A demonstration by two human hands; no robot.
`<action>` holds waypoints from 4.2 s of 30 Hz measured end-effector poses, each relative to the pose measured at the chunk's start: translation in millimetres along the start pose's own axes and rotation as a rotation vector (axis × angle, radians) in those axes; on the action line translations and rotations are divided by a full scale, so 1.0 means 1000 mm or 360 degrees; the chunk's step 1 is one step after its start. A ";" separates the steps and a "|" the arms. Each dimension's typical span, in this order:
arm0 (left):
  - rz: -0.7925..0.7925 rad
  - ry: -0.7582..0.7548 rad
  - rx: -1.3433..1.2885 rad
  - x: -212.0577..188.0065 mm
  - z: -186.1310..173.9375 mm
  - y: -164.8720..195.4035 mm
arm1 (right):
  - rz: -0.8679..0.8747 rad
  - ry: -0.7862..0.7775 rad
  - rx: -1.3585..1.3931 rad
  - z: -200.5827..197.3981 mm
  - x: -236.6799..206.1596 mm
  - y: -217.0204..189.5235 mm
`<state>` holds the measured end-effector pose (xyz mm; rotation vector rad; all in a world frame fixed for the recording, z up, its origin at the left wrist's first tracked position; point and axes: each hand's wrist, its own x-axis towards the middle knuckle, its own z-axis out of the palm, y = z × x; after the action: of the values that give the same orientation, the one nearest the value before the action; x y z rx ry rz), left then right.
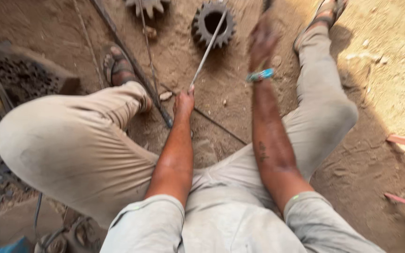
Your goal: The person sits on the ground and uses a hammer and metal rod to repeatedly strike a metal gear component. They adjust the rod's position within the gear's central hole and continue hammering to modify or repair the part.
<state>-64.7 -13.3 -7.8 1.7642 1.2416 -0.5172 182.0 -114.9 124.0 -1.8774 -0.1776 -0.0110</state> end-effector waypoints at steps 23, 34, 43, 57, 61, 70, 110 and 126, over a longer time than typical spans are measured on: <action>0.0107 -0.0013 0.0009 -0.006 -0.002 0.009 | 0.1210 -0.0114 0.0581 -0.009 -0.028 0.010; 0.0072 -0.0025 0.0046 -0.005 -0.007 0.015 | -0.0716 0.0343 0.0494 -0.016 0.025 -0.016; 0.0089 -0.0062 0.0016 -0.012 -0.014 0.011 | 0.1483 -0.0301 0.0431 -0.001 -0.058 0.069; 0.0001 0.0015 0.0114 -0.005 -0.009 0.010 | -0.0402 -0.0045 0.0593 -0.022 0.033 -0.002; 0.0165 0.0223 0.0130 -0.007 -0.006 0.008 | -0.0725 0.0222 0.0683 -0.024 0.035 0.005; 0.0222 0.0230 0.0180 -0.015 -0.010 0.007 | 0.1103 -0.0316 -0.0357 0.000 -0.052 0.064; 0.0188 0.0402 0.0124 -0.012 -0.004 0.004 | -0.0763 0.0064 0.0518 -0.020 0.012 -0.023; 0.0253 0.0442 0.0076 -0.015 -0.012 0.005 | 0.0345 -0.0165 -0.0075 -0.009 -0.029 0.031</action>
<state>-68.3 -11.9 11.7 2.0061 1.2698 -0.2160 157.8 -136.1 94.7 -1.9370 -0.0440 0.2326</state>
